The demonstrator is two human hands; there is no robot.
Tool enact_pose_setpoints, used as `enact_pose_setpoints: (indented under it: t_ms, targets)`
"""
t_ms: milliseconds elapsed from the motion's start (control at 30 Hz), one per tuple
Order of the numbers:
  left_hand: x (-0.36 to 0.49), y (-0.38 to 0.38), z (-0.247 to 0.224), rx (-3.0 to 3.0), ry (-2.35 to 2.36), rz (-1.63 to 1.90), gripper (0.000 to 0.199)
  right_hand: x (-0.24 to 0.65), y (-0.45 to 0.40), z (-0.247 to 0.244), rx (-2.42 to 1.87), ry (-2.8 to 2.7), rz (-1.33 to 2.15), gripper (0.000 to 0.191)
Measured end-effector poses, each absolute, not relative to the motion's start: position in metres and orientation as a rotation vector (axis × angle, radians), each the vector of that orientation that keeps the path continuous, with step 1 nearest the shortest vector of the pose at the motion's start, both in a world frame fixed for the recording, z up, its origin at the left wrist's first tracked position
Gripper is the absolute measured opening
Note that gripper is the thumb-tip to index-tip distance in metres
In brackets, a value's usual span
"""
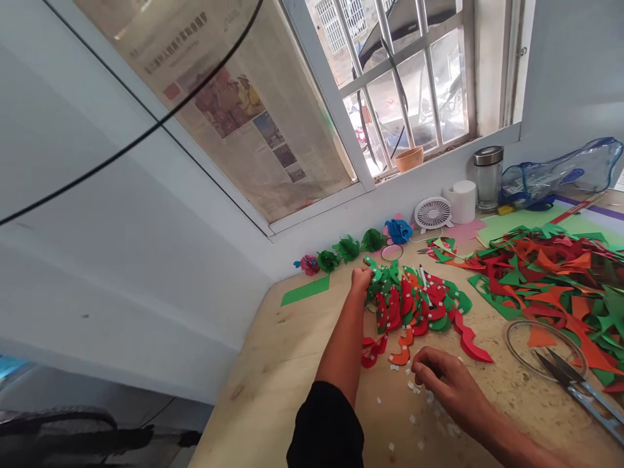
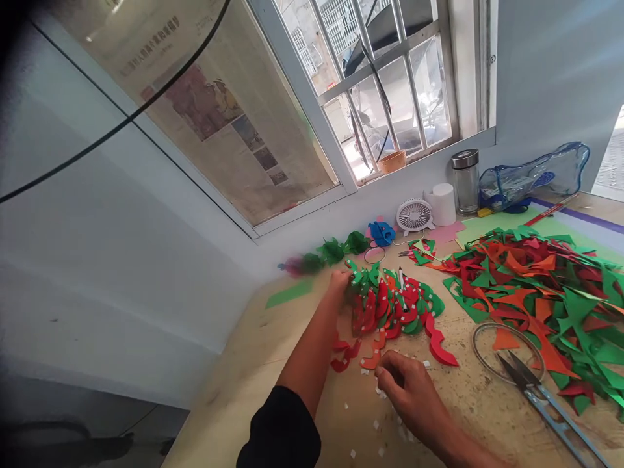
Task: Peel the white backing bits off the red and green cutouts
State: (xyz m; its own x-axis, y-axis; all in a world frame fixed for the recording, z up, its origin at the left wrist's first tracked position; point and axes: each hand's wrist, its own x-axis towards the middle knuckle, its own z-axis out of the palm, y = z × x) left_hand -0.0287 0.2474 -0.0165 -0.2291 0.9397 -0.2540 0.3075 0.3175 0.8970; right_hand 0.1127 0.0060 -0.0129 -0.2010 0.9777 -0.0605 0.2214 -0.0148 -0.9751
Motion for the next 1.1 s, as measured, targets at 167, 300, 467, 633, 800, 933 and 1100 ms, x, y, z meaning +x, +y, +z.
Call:
enact_pose_setpoints:
  t_ms: [167,300,467,633,800,933,1100]
  targets:
    - [-0.022,0.216,-0.023,1.149,1.663,0.786,0.028,0.11,0.005,-0.015,-1.321,-1.525,1.243,0.028]
    - [-0.027,0.204,-0.019,1.16,1.689,0.751,0.021,0.111,0.006,-0.021,-1.305,-1.523,1.241,0.029]
    - [-0.043,0.215,-0.002,1.158,1.781,0.722,0.035,0.113,0.007,-0.022,-1.309,-1.534,1.228,0.029]
    - [-0.053,0.215,0.0,1.18,1.892,0.711,0.035,0.114,0.008,-0.023,-1.308,-1.515,1.2,0.029]
    - [-0.065,0.196,0.007,1.274,1.939,0.866,0.023,0.118,0.007,-0.013,-1.264,-1.489,1.151,0.032]
    - [-0.076,0.168,0.014,1.336,1.889,0.988,0.018,0.134,0.006,0.043,-1.004,-1.35,1.213,0.036]
    - [-0.082,0.116,0.015,1.341,1.747,1.099,0.017,0.159,-0.05,0.029,-0.866,-1.292,1.253,0.041]
